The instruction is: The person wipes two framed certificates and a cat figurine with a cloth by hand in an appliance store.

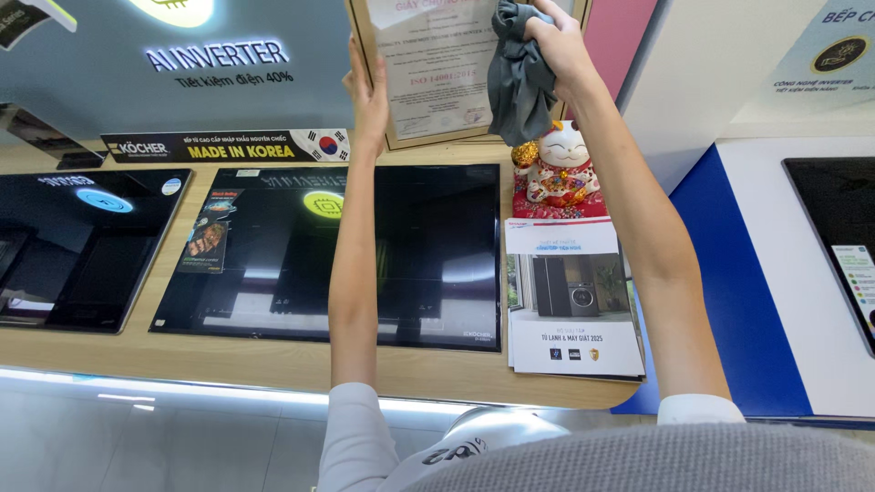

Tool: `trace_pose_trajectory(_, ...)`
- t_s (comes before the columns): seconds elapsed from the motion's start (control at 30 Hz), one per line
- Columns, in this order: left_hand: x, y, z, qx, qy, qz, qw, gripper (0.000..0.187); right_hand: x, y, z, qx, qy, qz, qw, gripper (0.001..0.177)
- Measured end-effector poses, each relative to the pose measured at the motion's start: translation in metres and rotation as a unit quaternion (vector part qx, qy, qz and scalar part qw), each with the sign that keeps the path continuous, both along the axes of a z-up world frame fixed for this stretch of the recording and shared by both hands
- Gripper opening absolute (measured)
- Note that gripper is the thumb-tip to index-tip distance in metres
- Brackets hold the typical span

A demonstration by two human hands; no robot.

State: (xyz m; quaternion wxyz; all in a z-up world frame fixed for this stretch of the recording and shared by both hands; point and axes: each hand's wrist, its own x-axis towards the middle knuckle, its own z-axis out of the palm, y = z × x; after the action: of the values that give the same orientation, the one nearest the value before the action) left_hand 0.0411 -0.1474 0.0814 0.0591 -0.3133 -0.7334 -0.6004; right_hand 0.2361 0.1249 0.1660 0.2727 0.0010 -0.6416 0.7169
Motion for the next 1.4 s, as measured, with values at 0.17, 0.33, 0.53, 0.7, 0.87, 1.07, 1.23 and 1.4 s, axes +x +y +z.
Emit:
trace_pose_trajectory(0.17, 0.012, -0.065, -0.016, 0.013, 0.088, 0.074, 0.993, 0.067, 0.000, -0.050, 0.003, 0.020, 0.008, 0.035, 0.999, 0.057)
trace_pose_trajectory(0.33, 0.057, -0.143, -0.017, 0.047, 0.127, 0.043, 0.990, 0.059, -0.001, -0.095, -0.009, -0.003, 0.013, 0.086, 0.996, 0.056)
trace_pose_trajectory(0.53, 0.129, -0.196, -0.034, 0.123, 0.122, 0.004, 0.985, 0.054, 0.031, -0.134, -0.011, 0.000, -0.079, 0.041, 0.996, 0.056)
trace_pose_trajectory(0.7, 0.168, -0.202, -0.047, 0.174, 0.082, 0.010, 0.981, 0.055, 0.085, -0.151, 0.006, 0.009, -0.138, 0.056, 0.989, 0.054)
trace_pose_trajectory(0.87, 0.188, -0.196, -0.047, 0.206, -0.030, -0.010, 0.978, 0.055, 0.150, -0.150, 0.012, 0.031, -0.157, 0.076, 0.984, 0.048)
trace_pose_trajectory(1.07, 0.245, -0.166, -0.070, 0.284, -0.193, -0.085, 0.935, 0.054, 0.235, -0.126, -0.022, 0.026, -0.189, 0.064, 0.980, 0.041)
trace_pose_trajectory(1.23, 0.311, -0.146, -0.110, 0.272, -0.284, -0.076, 0.916, 0.052, 0.310, -0.097, -0.078, 0.013, -0.171, 0.029, 0.985, 0.034)
trace_pose_trajectory(1.4, 0.375, -0.129, -0.143, 0.250, -0.340, -0.073, 0.904, 0.052, 0.365, -0.077, -0.130, -0.043, -0.253, 0.022, 0.966, 0.032)
